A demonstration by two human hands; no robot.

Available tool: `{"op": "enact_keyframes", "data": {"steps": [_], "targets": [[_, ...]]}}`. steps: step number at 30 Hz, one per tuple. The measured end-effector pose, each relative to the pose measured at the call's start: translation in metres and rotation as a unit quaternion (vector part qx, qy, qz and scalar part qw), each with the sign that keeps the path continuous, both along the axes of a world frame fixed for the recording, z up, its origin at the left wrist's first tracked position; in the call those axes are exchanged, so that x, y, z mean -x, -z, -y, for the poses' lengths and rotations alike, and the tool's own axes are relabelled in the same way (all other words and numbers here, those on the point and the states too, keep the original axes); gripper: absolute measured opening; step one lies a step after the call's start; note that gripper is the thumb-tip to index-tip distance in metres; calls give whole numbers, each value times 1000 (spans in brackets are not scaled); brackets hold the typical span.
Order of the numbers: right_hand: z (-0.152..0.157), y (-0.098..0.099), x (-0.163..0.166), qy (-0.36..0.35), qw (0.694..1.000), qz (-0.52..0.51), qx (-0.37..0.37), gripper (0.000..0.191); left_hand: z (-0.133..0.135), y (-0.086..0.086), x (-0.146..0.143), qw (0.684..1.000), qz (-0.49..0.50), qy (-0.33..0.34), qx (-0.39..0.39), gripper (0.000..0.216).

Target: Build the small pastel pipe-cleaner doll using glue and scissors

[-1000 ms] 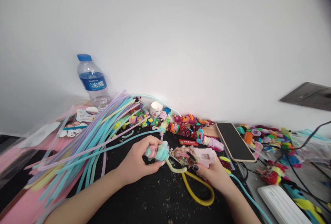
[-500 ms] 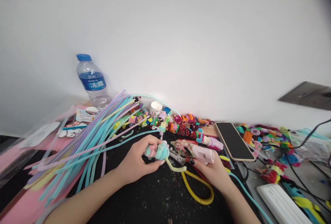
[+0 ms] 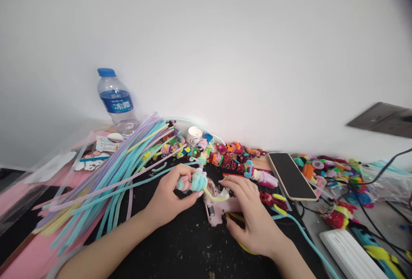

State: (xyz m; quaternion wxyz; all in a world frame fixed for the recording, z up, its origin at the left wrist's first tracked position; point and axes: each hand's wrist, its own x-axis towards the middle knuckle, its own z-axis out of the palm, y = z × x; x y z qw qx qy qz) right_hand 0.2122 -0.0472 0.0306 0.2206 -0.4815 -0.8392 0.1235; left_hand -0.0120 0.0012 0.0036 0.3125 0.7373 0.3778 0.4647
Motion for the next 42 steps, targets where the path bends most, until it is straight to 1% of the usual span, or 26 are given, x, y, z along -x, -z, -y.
{"op": "enact_keyframes", "data": {"steps": [2,4,6,7,8,11,13,17,22,24,27,34,42], "targets": [[2,3,1,-8,999,-51,-17,52,2,0,0,1000,-7,22,-1,27],[4,8,5,-21,994,-101,-28,36,4,1,-1,999,-12,52,-3,27],[6,12,10,-35,990,-131,-46,15,6,1,-2,997,-18,79,-7,26],[7,14,13,-40,988,-139,-58,8,7,1,-3,996,-21,89,-9,26],[8,14,15,-43,986,-144,-68,6,7,1,-3,995,-25,96,-11,27],[8,14,17,-43,984,-155,-79,11,8,1,-4,994,-34,108,-13,28],[8,14,16,-40,985,-154,-71,12,7,0,-4,994,-34,108,-11,28],[8,15,15,-43,990,-123,-51,22,7,-2,-4,993,-36,116,2,26],[10,14,16,-48,992,-99,-69,19,7,-2,-4,993,-39,113,23,26],[10,14,16,-42,990,-109,-83,17,7,-2,-4,992,-40,115,25,26],[10,15,14,-24,986,-135,-93,19,7,-2,-5,991,-41,122,31,25],[7,19,14,38,979,-185,-71,24,10,-7,-7,986,-37,153,53,22],[5,20,16,50,977,-199,-58,28,12,-8,-9,982,-41,175,61,23]]}}
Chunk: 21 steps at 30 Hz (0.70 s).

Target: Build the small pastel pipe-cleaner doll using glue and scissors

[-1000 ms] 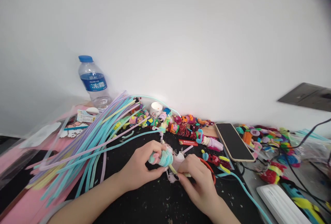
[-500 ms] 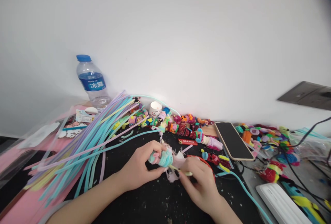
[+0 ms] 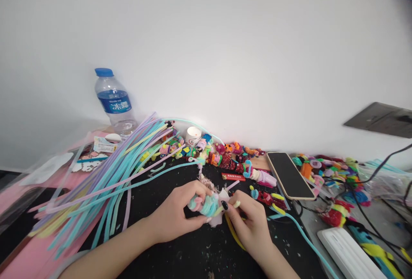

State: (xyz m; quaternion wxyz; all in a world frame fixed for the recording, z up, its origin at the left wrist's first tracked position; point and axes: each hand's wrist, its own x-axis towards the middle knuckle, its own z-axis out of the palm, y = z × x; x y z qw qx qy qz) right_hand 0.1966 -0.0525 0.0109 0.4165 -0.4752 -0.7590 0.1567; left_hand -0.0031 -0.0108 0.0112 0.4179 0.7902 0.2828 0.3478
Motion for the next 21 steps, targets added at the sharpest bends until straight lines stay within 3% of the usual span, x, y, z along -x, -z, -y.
{"op": "enact_keyframes", "data": {"steps": [12,21], "targets": [[-2,3,1,10,1000,22,-8,31,3,-2,-1,999,18,15,24,24],[-4,2,1,17,999,32,-17,29,1,4,-3,994,42,14,103,16]]}}
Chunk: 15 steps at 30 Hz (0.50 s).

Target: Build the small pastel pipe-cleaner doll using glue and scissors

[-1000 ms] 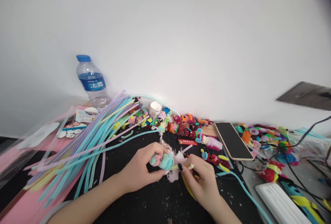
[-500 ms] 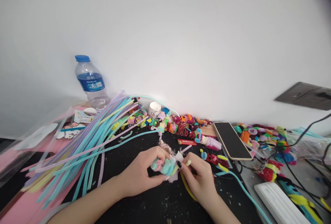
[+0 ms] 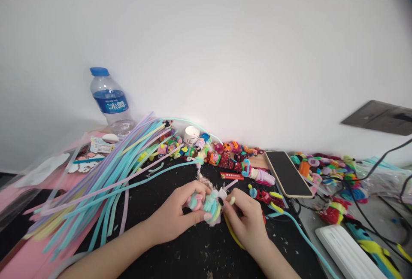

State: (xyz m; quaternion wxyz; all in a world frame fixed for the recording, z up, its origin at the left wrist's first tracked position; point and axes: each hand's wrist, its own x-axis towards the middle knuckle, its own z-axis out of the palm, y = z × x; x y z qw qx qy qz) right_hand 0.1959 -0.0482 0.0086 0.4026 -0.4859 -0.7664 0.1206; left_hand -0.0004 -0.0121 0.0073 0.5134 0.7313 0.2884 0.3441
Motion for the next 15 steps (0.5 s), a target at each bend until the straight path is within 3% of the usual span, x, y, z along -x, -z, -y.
{"op": "enact_keyframes", "data": {"steps": [4,15], "targets": [[0,1,0,1,1000,1,-6,28,-1,0,-1,999,34,6,-17,12],[1,0,0,-1,1000,-5,-6,28,-1,-2,0,999,-23,-22,-22,8]]}}
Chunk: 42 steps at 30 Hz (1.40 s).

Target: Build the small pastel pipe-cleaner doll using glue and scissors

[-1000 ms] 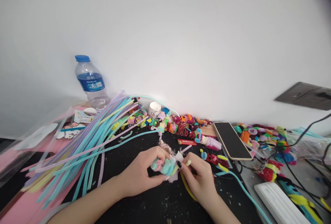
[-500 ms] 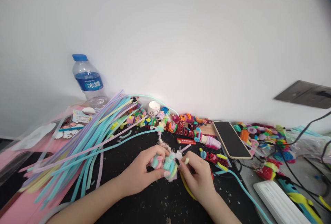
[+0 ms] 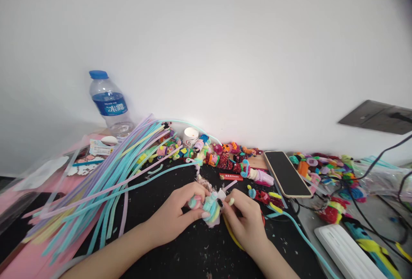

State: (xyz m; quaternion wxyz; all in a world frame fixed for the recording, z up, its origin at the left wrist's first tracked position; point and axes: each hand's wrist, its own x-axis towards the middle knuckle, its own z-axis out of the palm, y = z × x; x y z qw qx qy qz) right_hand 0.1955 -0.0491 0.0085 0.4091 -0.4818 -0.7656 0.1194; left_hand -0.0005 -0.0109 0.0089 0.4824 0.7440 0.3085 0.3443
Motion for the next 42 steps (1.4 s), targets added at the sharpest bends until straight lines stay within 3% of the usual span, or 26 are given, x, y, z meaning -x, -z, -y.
{"op": "enact_keyframes", "data": {"steps": [6,12,19,22,28,35,42], "targets": [[0,0,-1,-5,1000,-7,0,27,3,4,0,990,47,28,127,13],[0,1,-1,3,1000,-7,-2,26,0,6,0,994,50,-6,101,39],[0,0,-2,18,1000,-18,5,29,-5,5,-1,996,44,7,72,25],[0,0,-2,14,1000,-16,2,29,-5,6,0,995,31,3,95,26],[0,1,-3,12,1000,-9,0,28,-1,9,-3,965,39,41,255,24],[1,3,-3,6,1000,-11,0,26,-1,2,-5,941,92,58,319,22],[1,4,-3,2,1000,-10,-2,26,-1,7,-6,926,185,102,314,40]]}}
